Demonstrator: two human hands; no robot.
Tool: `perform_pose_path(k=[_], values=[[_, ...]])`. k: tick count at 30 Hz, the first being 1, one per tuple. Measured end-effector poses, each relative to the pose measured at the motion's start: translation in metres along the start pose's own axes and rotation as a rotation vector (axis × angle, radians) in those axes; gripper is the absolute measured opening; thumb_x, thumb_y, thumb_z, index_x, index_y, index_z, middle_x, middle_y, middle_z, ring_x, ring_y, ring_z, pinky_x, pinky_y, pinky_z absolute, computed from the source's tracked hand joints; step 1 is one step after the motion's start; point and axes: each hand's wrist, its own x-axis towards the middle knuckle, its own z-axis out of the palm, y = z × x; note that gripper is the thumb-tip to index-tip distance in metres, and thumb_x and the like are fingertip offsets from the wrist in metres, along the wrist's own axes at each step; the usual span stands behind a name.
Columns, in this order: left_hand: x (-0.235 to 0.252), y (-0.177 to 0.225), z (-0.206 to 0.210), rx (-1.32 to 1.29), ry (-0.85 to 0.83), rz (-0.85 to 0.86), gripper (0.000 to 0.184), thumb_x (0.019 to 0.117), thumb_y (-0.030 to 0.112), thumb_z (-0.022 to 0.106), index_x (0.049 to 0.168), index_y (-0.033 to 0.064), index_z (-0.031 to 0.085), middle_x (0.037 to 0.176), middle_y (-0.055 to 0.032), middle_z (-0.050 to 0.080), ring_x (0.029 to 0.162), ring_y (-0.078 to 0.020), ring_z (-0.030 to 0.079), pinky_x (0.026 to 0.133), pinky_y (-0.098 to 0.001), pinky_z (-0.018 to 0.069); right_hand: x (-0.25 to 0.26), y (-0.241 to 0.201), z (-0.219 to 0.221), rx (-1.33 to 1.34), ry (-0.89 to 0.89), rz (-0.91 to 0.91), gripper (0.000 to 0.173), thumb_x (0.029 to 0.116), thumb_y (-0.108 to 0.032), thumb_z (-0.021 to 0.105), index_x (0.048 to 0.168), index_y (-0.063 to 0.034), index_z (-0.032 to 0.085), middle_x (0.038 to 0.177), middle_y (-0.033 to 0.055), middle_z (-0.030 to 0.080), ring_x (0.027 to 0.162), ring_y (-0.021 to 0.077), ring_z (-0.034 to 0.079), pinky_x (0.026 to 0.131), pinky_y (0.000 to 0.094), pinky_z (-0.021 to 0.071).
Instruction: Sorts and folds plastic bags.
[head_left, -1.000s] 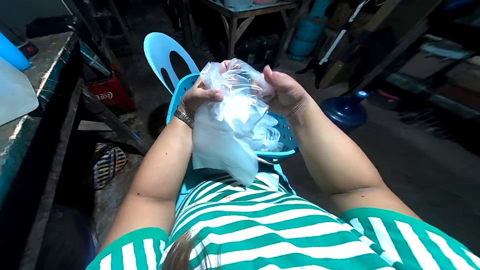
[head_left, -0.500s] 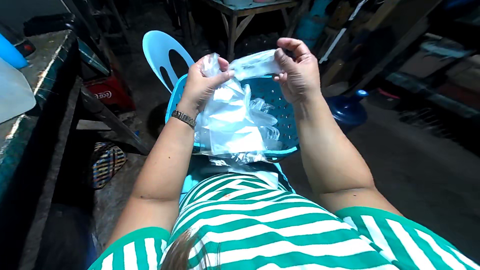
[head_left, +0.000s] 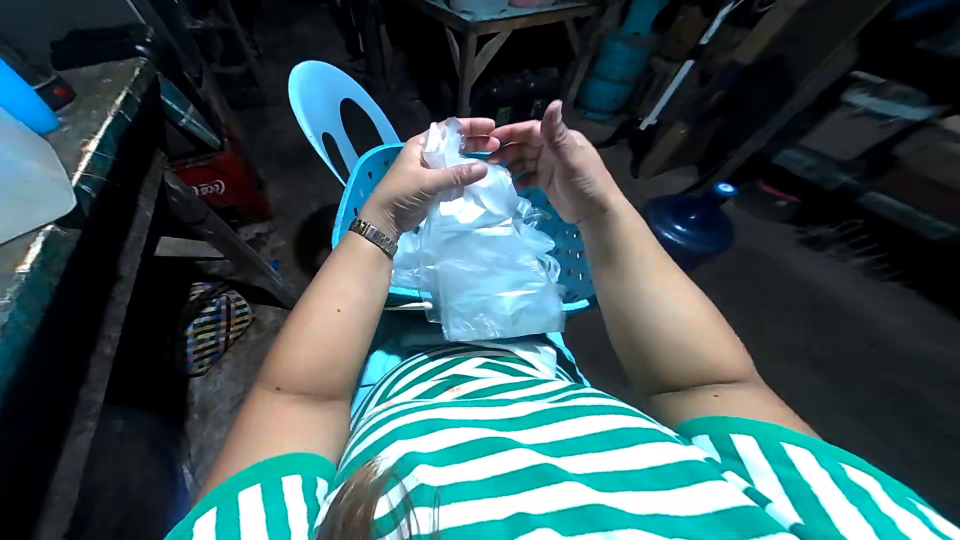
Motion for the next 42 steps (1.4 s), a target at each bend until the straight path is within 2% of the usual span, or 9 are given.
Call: perform_pose_path(k=[4,6,10,15,25,30,35,40,42], values=[[0.002,0.0,0.006,0.013,0.051,-0.035,0.052,0.0838,-0.008,0.07,0.132,-0.0014,0.054,0.111,-0.001,0.069,0.099,-0.0083,0.068,0.087,-0.0253,0.0592,-0.005,-0.002,0.008,0.017,-0.035,-0.022,0.013,0.0927,-0.011,0.07,0.104,-0.0071,0.065,0.086,-0.008,0.068,0.077,-0.0023,0.063,0.074,0.0172,0.055],[0.002,0.0,0.007,0.047,0.1,-0.058,0.046,0.0849,-0.008,0.07,0.129,-0.0016,0.056,0.106,-0.0014,0.07,0.095,-0.0081,0.069,0.085,-0.0253,0.0598,-0.004,0.001,0.007,-0.018,0.013,-0.071,0.002,0.0949,-0.008,0.066,0.093,-0.0085,0.067,0.08,-0.0099,0.066,0.072,-0.0033,0.061,0.071,0.0171,0.0536],[0.003,0.001,0.011,0.147,0.209,-0.074,0.021,0.0905,-0.004,0.068,0.111,0.001,0.065,0.09,0.0026,0.07,0.08,-0.0043,0.068,0.077,-0.0235,0.0597,-0.001,0.004,0.008,-0.035,0.056,-0.114,0.034,0.1098,-0.027,0.043,0.102,-0.0077,0.069,0.086,-0.0082,0.067,0.077,-0.0011,0.062,0.072,0.0197,0.0534],[0.003,0.0,0.013,0.178,0.257,-0.081,0.01,0.0917,-0.001,0.07,0.097,0.0061,0.065,0.082,0.0056,0.068,0.074,-0.0015,0.066,0.072,-0.0206,0.0577,-0.002,0.004,0.015,-0.244,0.076,-0.133,0.011,0.0917,-0.014,0.074,0.094,-0.0049,0.068,0.08,-0.0049,0.066,0.069,-0.0029,0.06,0.068,0.0174,0.052],[0.002,0.001,0.012,0.053,0.228,-0.095,0.011,0.0916,-0.001,0.069,0.099,0.0053,0.064,0.083,0.0037,0.07,0.075,-0.0038,0.068,0.072,-0.0228,0.0595,0.002,0.005,0.013,-0.158,0.193,-0.083,0.008,0.0983,-0.011,0.066,0.099,-0.0062,0.072,0.086,-0.006,0.07,0.076,-0.0033,0.062,0.075,0.0175,0.0532],[-0.003,0.003,0.006,-0.107,0.041,-0.053,0.027,0.0824,-0.003,0.069,0.107,0.0073,0.065,0.096,0.0014,0.074,0.085,-0.0062,0.071,0.077,-0.0237,0.0607,-0.002,-0.009,0.018,0.281,0.237,0.034,0.016,0.1025,-0.003,0.055,0.091,-0.0105,0.063,0.081,-0.0062,0.065,0.073,0.001,0.063,0.073,0.0183,0.0554],[0.0,0.005,0.011,-0.016,0.153,-0.124,0.014,0.0949,-0.004,0.061,0.101,0.0095,0.059,0.084,0.0062,0.067,0.076,-0.0018,0.066,0.075,-0.0202,0.0578,-0.004,-0.008,0.016,0.618,0.136,0.029,0.03,0.1103,-0.012,0.037,0.094,-0.0147,0.062,0.085,-0.0035,0.072,0.078,0.0039,0.069,0.074,0.0206,0.0588],[0.0,0.011,0.017,-0.068,0.249,-0.204,0.008,0.1028,0.006,0.056,0.097,0.0095,0.06,0.079,0.0034,0.07,0.072,-0.0045,0.068,0.071,-0.0234,0.0599,-0.001,-0.007,0.02,0.389,0.014,0.103,0.031,0.1108,-0.022,0.038,0.087,-0.0175,0.057,0.068,-0.0097,0.053,0.061,-0.0001,0.052,0.061,0.0171,0.0484],[-0.002,0.013,0.017,-0.129,0.249,-0.206,0.009,0.1054,0.009,0.052,0.101,0.0091,0.059,0.081,0.0016,0.071,0.073,-0.0065,0.07,0.071,-0.0249,0.0613,-0.004,-0.009,0.018,0.225,-0.111,0.103,0.022,0.1058,-0.018,0.048,0.086,-0.0174,0.058,0.07,-0.0108,0.057,0.062,-0.0015,0.054,0.062,0.0174,0.0497]])
